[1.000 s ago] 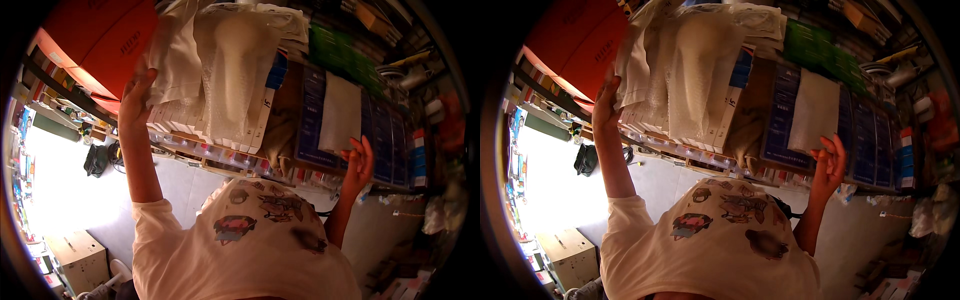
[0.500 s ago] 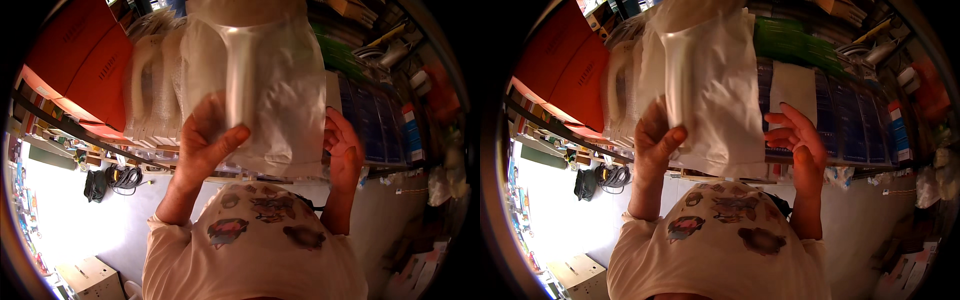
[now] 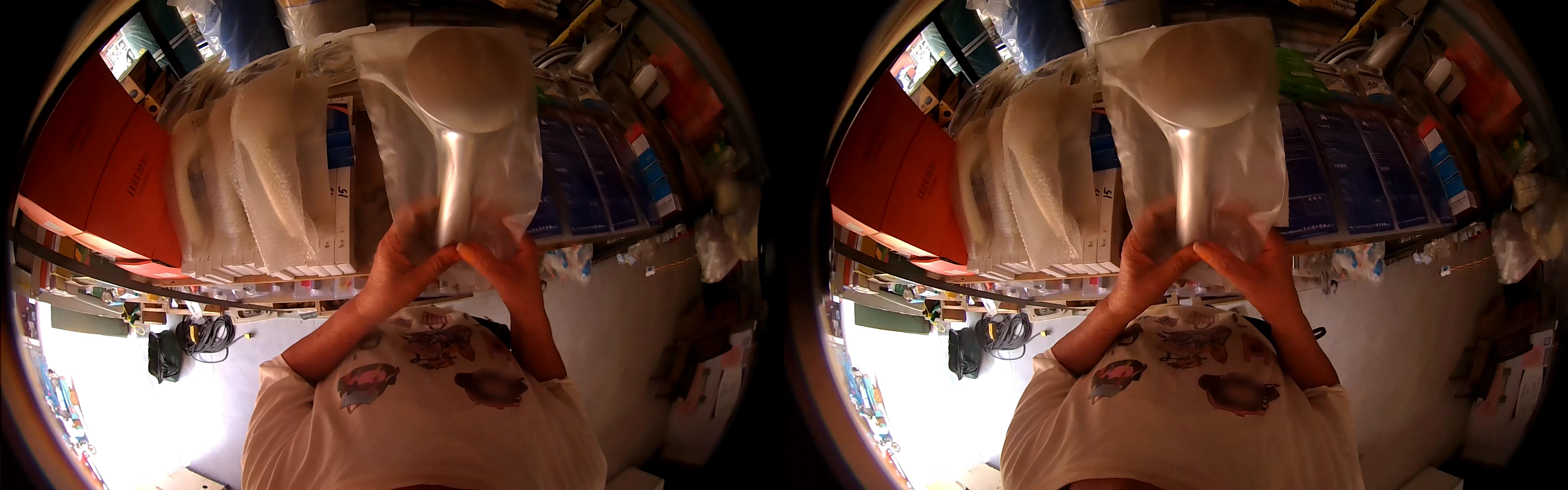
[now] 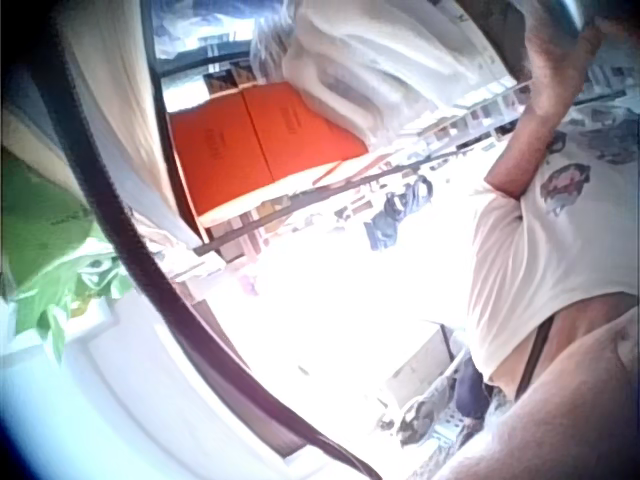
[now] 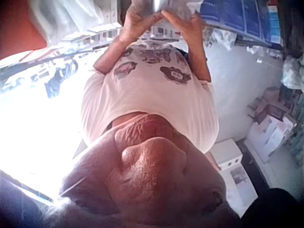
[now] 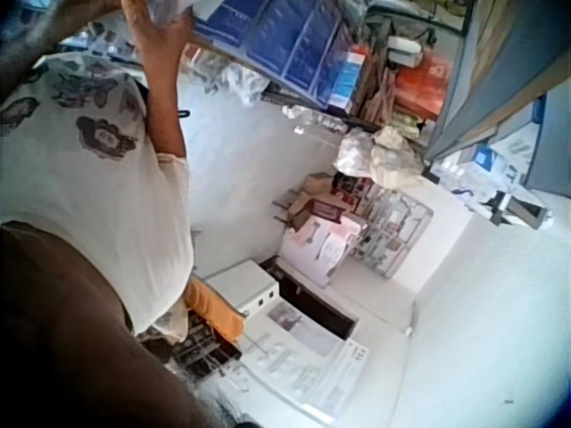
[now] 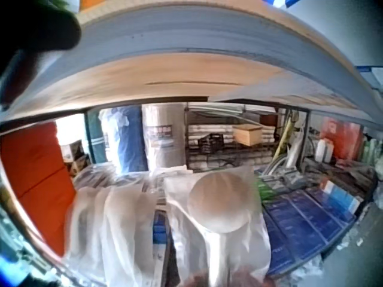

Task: The person sorts through various packaged items on a cluttered shelf, including bubble-wrapped goods, metal shower hoses, and boxed shower heads. They pick up items to inspect them, move them aside, and place them back in different positions on the shelf.

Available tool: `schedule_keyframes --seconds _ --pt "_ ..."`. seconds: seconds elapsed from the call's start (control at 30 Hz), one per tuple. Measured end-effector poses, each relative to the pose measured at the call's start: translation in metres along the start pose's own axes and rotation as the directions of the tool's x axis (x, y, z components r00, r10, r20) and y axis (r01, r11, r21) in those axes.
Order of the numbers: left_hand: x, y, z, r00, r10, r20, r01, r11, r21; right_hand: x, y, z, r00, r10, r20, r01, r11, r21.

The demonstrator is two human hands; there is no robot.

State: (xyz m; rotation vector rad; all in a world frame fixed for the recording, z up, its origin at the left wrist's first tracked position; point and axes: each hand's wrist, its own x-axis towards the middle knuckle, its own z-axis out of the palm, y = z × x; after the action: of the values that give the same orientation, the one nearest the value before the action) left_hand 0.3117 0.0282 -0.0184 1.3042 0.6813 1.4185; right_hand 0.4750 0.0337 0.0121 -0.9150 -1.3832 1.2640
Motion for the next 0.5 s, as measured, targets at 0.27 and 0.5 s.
schedule_keyframes --seconds 0.27,0.5 --pt "0.005 -0.024 0.007 0.993 0.002 0.117 -0.025 0.980 0.195 -0.006 0.000 -0.009 0.989 0.059 -0.137 -0.057 0.998 0.017" --pt "0.020 -0.003 0.011 0.952 0.160 0.262 -0.269 0.846 0.459 -0.007 0.007 -0.020 0.973 -0.074 -0.221 0.061 0.996 -0.063"
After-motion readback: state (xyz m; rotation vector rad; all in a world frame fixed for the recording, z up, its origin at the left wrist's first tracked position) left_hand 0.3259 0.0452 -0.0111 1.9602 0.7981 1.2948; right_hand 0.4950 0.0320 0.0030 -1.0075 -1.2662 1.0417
